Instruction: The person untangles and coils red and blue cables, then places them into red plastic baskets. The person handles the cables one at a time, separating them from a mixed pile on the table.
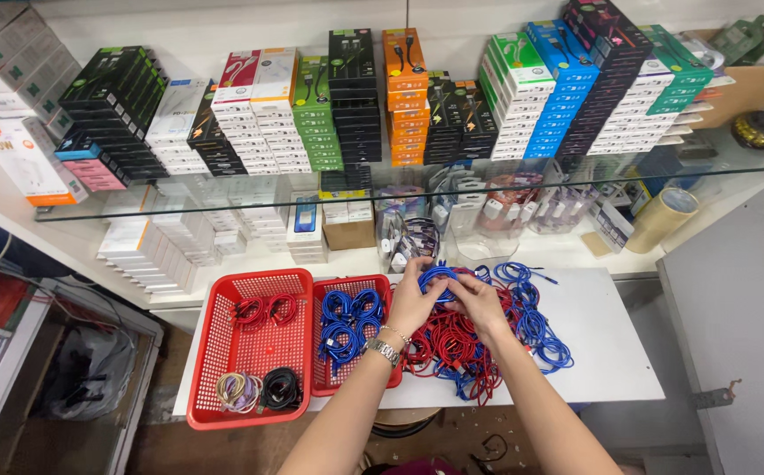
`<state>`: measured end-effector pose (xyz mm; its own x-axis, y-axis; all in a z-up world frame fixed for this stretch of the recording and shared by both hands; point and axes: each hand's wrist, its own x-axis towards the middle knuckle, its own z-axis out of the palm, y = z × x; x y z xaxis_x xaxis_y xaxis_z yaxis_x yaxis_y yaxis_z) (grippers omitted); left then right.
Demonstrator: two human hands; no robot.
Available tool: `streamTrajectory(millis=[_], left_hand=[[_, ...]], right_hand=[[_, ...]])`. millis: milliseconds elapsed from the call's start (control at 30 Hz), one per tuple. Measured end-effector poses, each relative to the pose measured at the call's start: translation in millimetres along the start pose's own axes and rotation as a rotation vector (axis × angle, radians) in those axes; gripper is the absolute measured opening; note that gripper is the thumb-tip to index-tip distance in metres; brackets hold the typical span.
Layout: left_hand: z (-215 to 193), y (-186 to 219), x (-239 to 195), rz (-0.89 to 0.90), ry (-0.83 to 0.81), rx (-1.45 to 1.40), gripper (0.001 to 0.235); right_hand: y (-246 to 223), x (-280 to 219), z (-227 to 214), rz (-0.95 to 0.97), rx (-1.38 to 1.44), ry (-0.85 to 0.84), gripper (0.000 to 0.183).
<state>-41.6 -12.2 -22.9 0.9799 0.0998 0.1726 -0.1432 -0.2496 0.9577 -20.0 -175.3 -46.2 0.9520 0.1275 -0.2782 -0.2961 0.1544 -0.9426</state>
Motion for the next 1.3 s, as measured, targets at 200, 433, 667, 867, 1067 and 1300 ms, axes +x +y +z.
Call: streamTrajectory(millis=[200, 433, 667, 867, 1067, 1300], left_hand=[[-35, -86, 4, -0.152, -0.072, -0.288, 0.026], [-108, -129, -8, -0.385, 0.062, -0.263, 0.024], [-148, -150, -26, -0.456, 0.161, -0.096, 0.019], [-133, -177, -49, -0.613, 0.093, -0.065, 0.019], [-112, -189, -53, -0.752, -0.003, -0.064, 0.006], [-106, -188, -54, -0.552, -0.014, 0.421, 0.016]], right_hand=[[30, 20, 11, 0.068, 0.014, -0.061, 0.031], [74, 47, 68, 0.108, 0.008, -0.196, 0.033], [120, 77, 122, 0.112, -0.23, -0.201, 0.032], [103, 76, 136, 0.072, -1.016, -0.26, 0.024], [117, 65, 144, -0.224, -1.484, -0.139, 0.021], [145, 60, 147, -0.333, -1.462, -0.185, 0.028]])
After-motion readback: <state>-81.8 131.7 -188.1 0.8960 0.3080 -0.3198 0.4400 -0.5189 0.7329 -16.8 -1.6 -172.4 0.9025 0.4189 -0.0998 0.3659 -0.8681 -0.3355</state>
